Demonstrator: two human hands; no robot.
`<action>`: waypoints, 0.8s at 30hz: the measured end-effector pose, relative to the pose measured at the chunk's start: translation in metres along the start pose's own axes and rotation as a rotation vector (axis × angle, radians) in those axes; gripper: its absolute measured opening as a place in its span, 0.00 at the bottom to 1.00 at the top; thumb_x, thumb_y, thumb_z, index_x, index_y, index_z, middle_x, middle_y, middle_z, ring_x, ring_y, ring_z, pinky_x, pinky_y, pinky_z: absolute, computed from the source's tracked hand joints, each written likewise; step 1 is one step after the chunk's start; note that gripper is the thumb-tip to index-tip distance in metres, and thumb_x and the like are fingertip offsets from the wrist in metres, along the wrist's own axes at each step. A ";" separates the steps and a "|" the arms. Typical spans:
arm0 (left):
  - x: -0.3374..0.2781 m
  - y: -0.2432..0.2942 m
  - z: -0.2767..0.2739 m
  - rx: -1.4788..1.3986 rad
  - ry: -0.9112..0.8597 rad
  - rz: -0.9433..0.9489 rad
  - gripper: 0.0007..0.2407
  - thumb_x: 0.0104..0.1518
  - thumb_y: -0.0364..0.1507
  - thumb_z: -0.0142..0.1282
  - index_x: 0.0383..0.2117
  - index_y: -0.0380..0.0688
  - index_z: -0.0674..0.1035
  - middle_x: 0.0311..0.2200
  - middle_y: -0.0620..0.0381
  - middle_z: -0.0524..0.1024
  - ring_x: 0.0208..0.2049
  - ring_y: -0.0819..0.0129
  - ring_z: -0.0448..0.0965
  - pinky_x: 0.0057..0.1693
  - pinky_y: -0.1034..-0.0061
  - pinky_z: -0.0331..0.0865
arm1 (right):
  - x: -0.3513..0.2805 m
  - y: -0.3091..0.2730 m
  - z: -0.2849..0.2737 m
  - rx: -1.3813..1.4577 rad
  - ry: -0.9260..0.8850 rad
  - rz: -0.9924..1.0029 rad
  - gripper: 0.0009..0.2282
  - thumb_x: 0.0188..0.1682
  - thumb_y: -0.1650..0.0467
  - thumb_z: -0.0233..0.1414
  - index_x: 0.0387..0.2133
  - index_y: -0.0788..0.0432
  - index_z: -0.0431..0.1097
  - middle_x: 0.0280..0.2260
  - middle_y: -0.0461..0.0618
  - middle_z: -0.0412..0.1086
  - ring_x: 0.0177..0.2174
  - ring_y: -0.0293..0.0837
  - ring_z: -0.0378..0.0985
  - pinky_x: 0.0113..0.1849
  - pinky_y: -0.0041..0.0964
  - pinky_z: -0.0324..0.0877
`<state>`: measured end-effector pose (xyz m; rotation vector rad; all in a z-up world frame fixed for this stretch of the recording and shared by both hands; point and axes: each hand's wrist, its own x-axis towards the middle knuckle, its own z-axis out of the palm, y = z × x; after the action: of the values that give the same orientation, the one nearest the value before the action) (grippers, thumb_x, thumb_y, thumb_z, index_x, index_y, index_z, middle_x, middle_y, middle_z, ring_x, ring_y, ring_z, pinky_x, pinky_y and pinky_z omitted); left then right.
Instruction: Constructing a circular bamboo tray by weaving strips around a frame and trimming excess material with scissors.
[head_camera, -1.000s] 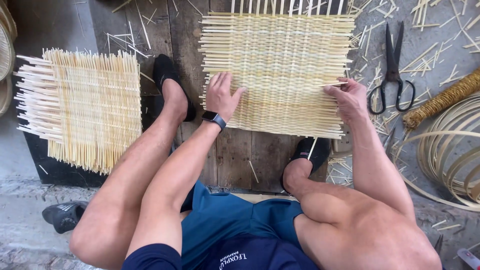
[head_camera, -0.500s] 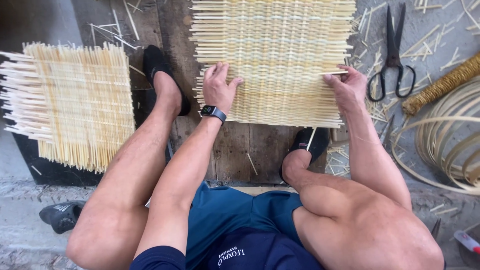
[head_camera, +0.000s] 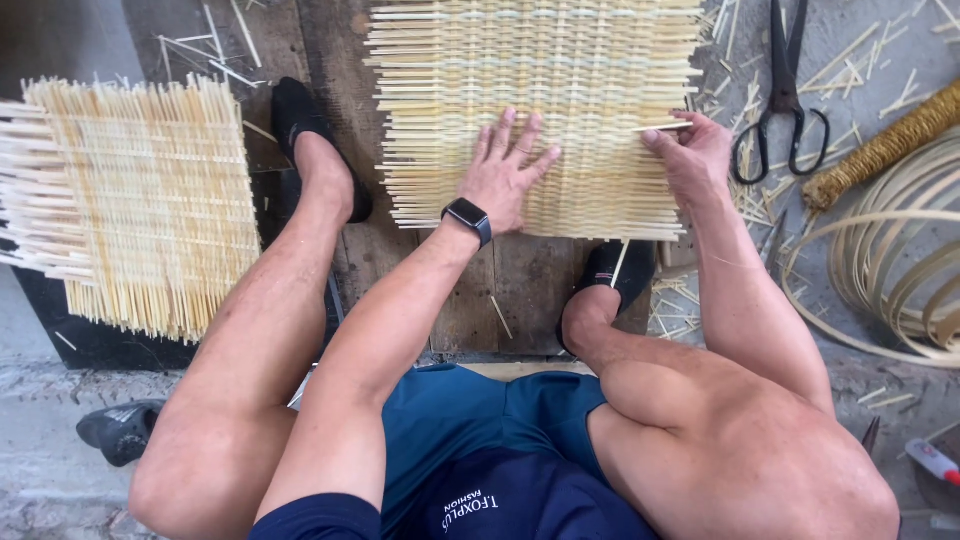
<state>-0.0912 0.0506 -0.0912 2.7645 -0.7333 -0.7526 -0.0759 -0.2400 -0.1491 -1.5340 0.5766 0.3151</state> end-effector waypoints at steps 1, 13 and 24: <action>0.001 0.004 -0.003 0.120 -0.245 -0.015 0.46 0.46 0.40 0.70 0.71 0.71 0.49 0.74 0.50 0.31 0.74 0.45 0.29 0.75 0.49 0.31 | 0.003 0.004 -0.001 0.028 -0.021 -0.012 0.18 0.47 0.79 0.63 0.50 0.70 0.69 0.37 0.55 0.79 0.34 0.38 0.83 0.37 0.28 0.80; -0.001 -0.009 0.014 -0.020 0.034 0.014 0.50 0.29 0.45 0.78 0.69 0.73 0.62 0.74 0.55 0.38 0.74 0.45 0.34 0.75 0.50 0.36 | -0.079 0.023 -0.073 -0.297 0.300 -0.381 0.09 0.55 0.76 0.61 0.45 0.65 0.70 0.35 0.48 0.72 0.33 0.34 0.73 0.37 0.27 0.71; -0.002 -0.009 0.010 -0.018 0.044 0.043 0.51 0.26 0.45 0.77 0.69 0.72 0.62 0.75 0.55 0.39 0.75 0.47 0.32 0.75 0.53 0.34 | -0.165 0.069 -0.360 -1.181 1.441 -0.404 0.24 0.34 0.76 0.64 0.47 0.59 0.68 0.45 0.52 0.68 0.46 0.48 0.74 0.50 0.51 0.70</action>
<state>-0.0947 0.0590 -0.1018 2.7308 -0.7719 -0.6848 -0.3050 -0.5663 -0.0983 -2.8794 1.2454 -1.0841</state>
